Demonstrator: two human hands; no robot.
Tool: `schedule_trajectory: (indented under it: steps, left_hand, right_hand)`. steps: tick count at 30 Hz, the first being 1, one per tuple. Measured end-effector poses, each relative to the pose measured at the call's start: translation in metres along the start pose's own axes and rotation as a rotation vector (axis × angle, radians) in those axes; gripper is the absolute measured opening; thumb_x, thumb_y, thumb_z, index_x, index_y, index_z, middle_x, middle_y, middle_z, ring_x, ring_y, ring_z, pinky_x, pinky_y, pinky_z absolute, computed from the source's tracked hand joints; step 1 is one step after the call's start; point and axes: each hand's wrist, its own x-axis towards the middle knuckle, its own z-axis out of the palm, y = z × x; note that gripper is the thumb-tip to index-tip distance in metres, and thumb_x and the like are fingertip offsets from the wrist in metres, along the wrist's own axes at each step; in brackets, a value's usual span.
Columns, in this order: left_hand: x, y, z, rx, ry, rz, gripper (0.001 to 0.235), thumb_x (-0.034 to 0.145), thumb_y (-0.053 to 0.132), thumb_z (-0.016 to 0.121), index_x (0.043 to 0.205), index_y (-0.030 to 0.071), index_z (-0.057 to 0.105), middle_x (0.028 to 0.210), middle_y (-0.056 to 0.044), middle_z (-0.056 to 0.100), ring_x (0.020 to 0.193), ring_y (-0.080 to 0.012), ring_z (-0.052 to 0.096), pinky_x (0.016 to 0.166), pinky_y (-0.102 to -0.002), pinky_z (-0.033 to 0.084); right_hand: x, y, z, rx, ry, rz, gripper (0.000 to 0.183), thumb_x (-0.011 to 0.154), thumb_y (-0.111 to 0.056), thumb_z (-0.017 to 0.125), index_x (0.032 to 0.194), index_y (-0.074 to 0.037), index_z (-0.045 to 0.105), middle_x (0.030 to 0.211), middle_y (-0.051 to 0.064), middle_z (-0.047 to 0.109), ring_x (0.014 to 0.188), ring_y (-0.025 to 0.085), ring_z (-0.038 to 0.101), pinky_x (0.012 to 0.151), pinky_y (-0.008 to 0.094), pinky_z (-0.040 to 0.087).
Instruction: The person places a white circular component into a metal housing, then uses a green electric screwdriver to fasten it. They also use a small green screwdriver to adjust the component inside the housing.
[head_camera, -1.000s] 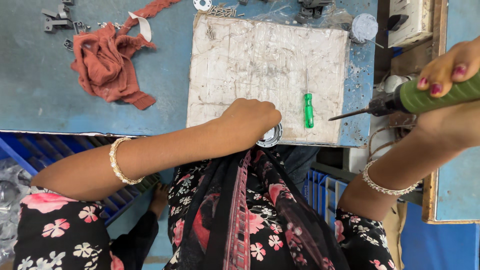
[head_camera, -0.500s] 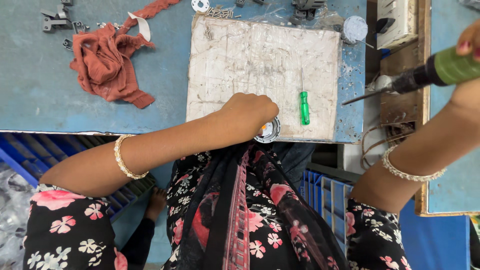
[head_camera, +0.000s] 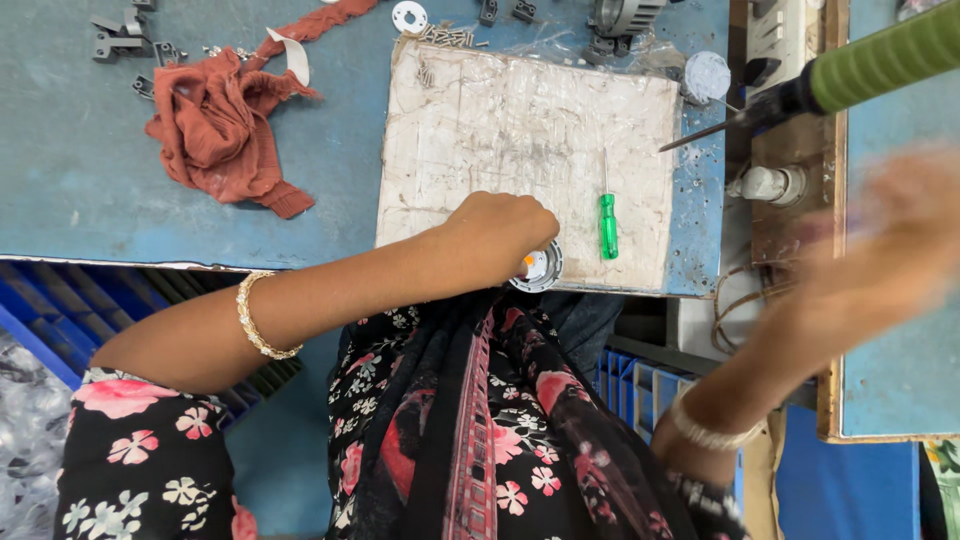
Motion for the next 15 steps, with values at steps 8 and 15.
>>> schedule_trajectory:
  steps: [8,15]
  left_hand:
    - [-0.006,0.003,0.008,0.049,0.174,0.098,0.016,0.073,0.012,0.074,0.087,0.005,0.069,0.084,-0.015,0.068,0.082,-0.0368,0.068,0.063,-0.049,0.052]
    - [-0.004,0.025,-0.002,0.320,0.259,0.168,0.013,0.058,0.015,0.075,0.069,0.009,0.073,0.094,-0.011,0.065,0.097,-0.0288,0.061,0.073,-0.040,0.047]
  right_hand:
    - [-0.094,-0.010,0.040,-0.212,-0.822,-0.113,0.036,0.084,-0.017,0.081,0.117,-0.007,0.073,0.131,0.011,0.062,0.122,0.035,0.058,0.102,0.045,0.048]
    - [-0.103,-0.013,0.047,-0.261,-0.771,-0.149,0.029,0.081,-0.009,0.082,0.110,-0.006,0.075,0.121,0.014,0.062,0.109,0.034,0.061,0.092,0.045,0.052]
